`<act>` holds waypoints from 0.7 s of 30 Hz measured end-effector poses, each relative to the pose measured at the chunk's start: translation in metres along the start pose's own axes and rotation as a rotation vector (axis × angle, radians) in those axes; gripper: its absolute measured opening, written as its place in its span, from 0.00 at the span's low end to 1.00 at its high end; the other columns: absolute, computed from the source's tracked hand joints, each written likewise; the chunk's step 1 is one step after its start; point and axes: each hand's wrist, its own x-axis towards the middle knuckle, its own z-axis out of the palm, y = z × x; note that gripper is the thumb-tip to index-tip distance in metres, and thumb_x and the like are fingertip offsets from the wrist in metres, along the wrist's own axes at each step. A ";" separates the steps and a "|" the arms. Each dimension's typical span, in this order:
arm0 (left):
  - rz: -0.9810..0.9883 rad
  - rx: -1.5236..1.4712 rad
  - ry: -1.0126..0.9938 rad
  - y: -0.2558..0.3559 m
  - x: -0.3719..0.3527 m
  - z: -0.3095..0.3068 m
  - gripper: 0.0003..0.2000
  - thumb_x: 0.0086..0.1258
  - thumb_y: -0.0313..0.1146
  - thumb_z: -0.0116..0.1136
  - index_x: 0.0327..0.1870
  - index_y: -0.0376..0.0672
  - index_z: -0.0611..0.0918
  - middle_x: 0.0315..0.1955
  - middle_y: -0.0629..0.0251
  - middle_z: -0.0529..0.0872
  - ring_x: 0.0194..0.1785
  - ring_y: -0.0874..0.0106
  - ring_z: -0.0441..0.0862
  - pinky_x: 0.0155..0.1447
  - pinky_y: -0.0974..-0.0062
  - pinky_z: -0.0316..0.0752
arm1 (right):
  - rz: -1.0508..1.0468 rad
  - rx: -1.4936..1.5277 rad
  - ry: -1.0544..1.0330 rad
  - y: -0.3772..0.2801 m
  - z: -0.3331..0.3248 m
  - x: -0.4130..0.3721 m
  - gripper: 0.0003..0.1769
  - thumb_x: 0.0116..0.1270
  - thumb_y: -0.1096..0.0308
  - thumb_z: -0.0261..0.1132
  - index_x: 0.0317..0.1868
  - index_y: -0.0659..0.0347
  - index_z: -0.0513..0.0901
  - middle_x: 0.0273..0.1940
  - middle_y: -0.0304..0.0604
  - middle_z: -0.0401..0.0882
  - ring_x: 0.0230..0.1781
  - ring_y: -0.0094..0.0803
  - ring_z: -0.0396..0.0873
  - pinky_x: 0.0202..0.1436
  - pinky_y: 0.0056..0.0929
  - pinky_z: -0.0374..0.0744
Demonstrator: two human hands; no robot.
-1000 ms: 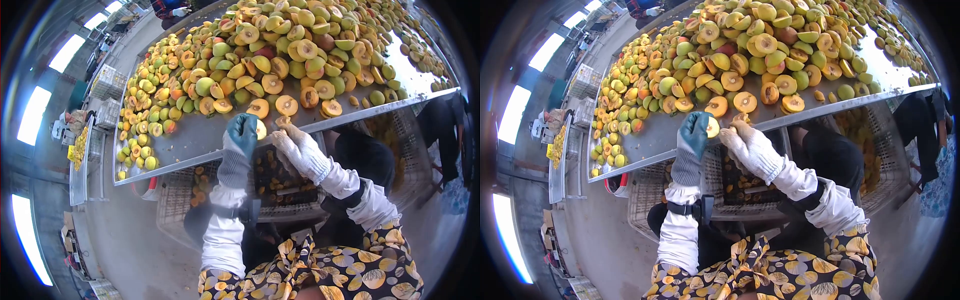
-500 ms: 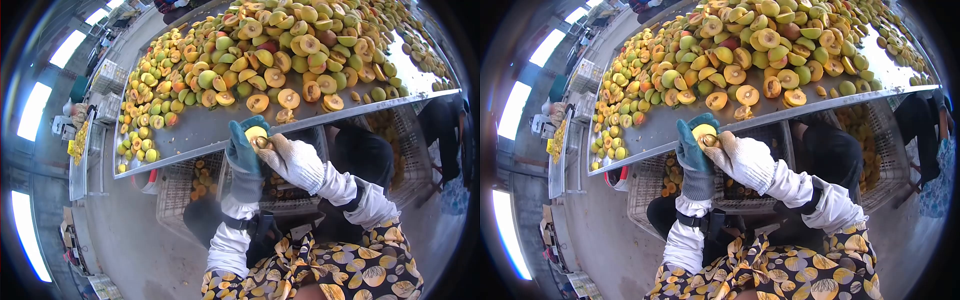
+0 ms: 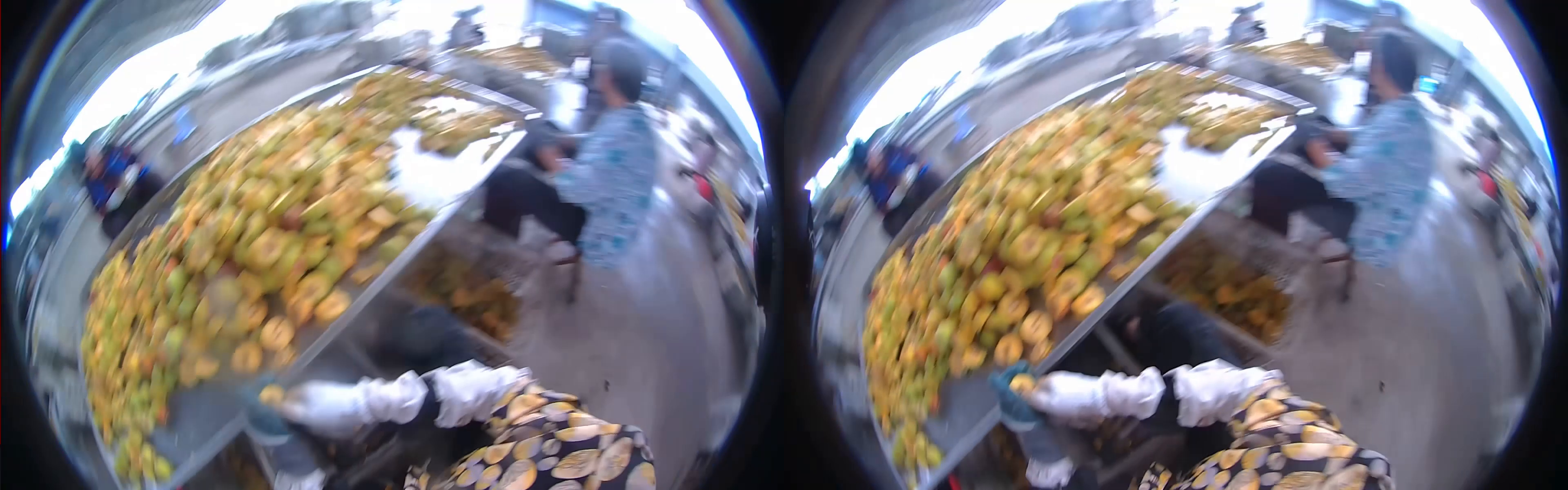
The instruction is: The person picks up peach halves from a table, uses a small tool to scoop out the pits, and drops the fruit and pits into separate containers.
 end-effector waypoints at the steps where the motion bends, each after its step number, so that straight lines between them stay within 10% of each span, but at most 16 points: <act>1: 0.073 -0.009 0.013 -0.014 0.008 0.008 0.22 0.80 0.47 0.52 0.57 0.33 0.79 0.43 0.58 0.86 0.42 0.66 0.84 0.48 0.69 0.81 | 0.040 0.063 -0.022 -0.002 -0.007 -0.004 0.29 0.81 0.42 0.45 0.47 0.63 0.77 0.23 0.49 0.78 0.18 0.38 0.82 0.21 0.36 0.82; 8: 0.469 -0.048 -0.008 -0.034 0.024 0.031 0.29 0.81 0.55 0.47 0.55 0.29 0.79 0.38 0.55 0.85 0.33 0.66 0.82 0.41 0.69 0.82 | 0.035 0.473 -0.180 -0.036 -0.029 -0.066 0.28 0.80 0.38 0.49 0.36 0.54 0.74 0.14 0.31 0.66 0.07 0.23 0.67 0.06 0.24 0.69; 13: -0.091 -0.311 -0.199 0.034 0.026 0.002 0.28 0.83 0.55 0.44 0.50 0.32 0.81 0.38 0.56 0.85 0.32 0.67 0.81 0.42 0.70 0.80 | 0.133 1.024 -0.569 -0.024 -0.024 -0.056 0.29 0.79 0.36 0.51 0.29 0.51 0.71 0.14 0.28 0.63 0.06 0.20 0.63 0.05 0.21 0.66; 17: -0.327 -0.233 -0.177 0.091 0.021 -0.014 0.33 0.85 0.58 0.34 0.56 0.33 0.82 0.47 0.56 0.87 0.49 0.66 0.83 0.56 0.69 0.78 | 0.068 0.329 -0.164 -0.052 -0.013 -0.058 0.27 0.78 0.37 0.55 0.34 0.53 0.73 0.16 0.29 0.66 0.09 0.19 0.67 0.06 0.20 0.67; 21: -0.375 -0.271 -0.133 0.084 0.021 -0.020 0.32 0.85 0.57 0.36 0.55 0.33 0.82 0.46 0.56 0.87 0.47 0.66 0.83 0.54 0.69 0.78 | 0.158 0.892 -0.559 -0.048 -0.015 -0.049 0.30 0.77 0.34 0.51 0.34 0.54 0.73 0.16 0.31 0.67 0.09 0.22 0.68 0.06 0.22 0.67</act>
